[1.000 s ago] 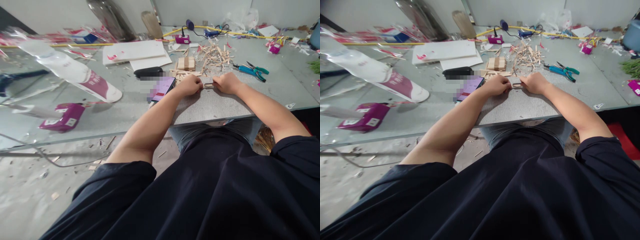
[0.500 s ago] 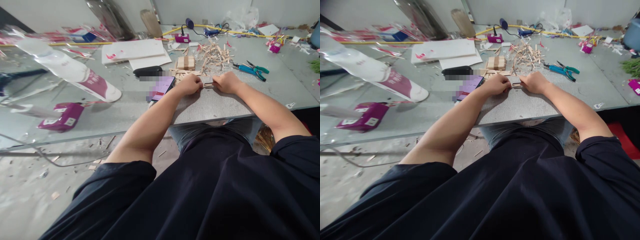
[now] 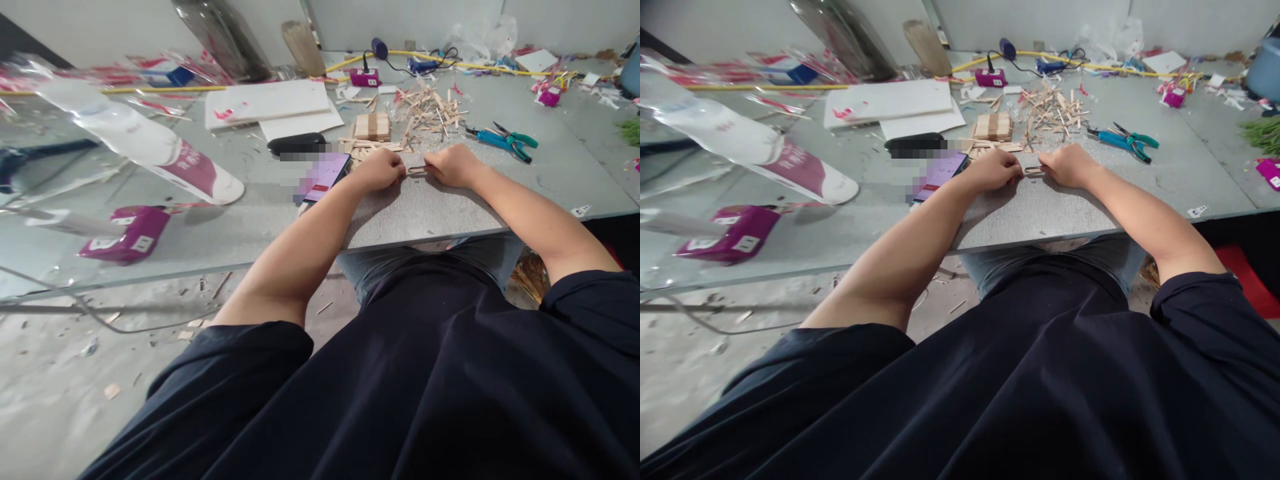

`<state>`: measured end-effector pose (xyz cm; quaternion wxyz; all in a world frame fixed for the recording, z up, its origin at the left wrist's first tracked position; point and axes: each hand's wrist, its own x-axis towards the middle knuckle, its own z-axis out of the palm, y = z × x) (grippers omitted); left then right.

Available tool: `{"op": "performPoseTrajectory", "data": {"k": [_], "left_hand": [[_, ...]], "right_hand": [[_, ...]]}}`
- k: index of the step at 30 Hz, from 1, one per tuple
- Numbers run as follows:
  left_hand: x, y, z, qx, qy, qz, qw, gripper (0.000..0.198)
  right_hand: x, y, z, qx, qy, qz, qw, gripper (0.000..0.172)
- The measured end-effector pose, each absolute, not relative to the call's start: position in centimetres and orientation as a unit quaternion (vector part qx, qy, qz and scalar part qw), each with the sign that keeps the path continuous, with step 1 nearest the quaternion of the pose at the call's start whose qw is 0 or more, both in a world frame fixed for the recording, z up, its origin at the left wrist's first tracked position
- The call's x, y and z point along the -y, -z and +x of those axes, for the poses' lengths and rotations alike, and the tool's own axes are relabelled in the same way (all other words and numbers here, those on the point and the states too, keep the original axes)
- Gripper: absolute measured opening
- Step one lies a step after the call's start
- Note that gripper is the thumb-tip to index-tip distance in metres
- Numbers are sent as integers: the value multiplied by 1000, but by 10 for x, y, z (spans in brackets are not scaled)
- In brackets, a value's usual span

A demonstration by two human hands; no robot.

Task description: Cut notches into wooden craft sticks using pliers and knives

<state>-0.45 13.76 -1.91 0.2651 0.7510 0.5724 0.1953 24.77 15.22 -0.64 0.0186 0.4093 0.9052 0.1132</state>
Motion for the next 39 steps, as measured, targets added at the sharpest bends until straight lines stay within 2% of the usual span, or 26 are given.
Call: {"op": "performPoseTrajectory", "data": {"k": [9,26,39], "left_hand": [[-142,22,-5,-575,-195,754,251,18],[-138,19,-3,-582,-184,756,237,21],[-144,22,-4,-583,-161,765,220,15]], "right_hand": [[-155,5,247,-905,-107,411,17,53],[-158,3,247,-907,-84,412,14,47],[-163,6,246,-912,-83,402,13,44]]}}
